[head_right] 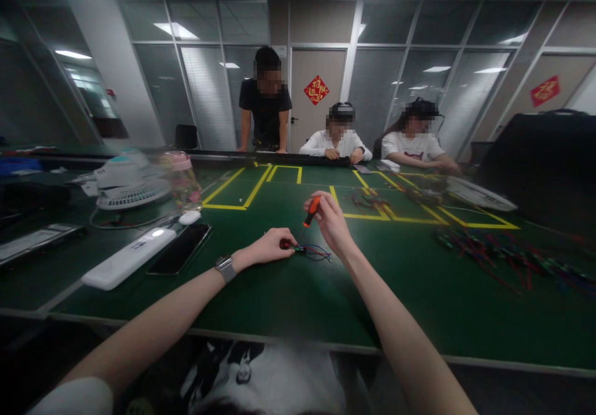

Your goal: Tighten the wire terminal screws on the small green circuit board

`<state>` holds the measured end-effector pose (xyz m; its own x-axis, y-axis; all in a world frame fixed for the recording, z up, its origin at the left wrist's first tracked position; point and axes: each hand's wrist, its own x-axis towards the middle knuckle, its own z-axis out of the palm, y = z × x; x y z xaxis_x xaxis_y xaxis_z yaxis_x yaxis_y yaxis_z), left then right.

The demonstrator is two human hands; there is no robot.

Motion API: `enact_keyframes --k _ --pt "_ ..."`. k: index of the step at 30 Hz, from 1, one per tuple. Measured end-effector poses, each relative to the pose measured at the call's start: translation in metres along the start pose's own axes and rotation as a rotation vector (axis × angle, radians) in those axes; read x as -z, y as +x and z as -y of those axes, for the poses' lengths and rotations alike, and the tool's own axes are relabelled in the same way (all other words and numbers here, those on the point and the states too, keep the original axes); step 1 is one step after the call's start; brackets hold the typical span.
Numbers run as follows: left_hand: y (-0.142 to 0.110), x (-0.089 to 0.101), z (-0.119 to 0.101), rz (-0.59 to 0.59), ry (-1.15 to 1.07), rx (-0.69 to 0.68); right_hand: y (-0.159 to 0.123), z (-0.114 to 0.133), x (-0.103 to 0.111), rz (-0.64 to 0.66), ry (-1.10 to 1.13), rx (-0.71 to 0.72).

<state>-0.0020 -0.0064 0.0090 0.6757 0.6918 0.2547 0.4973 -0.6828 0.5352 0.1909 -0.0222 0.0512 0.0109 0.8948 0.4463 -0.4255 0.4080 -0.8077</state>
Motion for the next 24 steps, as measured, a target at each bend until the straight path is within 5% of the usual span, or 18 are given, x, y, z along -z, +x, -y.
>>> enact_keyframes --k 24 --pt "-0.0001 0.0021 -0.0038 0.009 0.011 0.014 0.0002 0.0014 0.0037 -0.032 -0.031 0.003"
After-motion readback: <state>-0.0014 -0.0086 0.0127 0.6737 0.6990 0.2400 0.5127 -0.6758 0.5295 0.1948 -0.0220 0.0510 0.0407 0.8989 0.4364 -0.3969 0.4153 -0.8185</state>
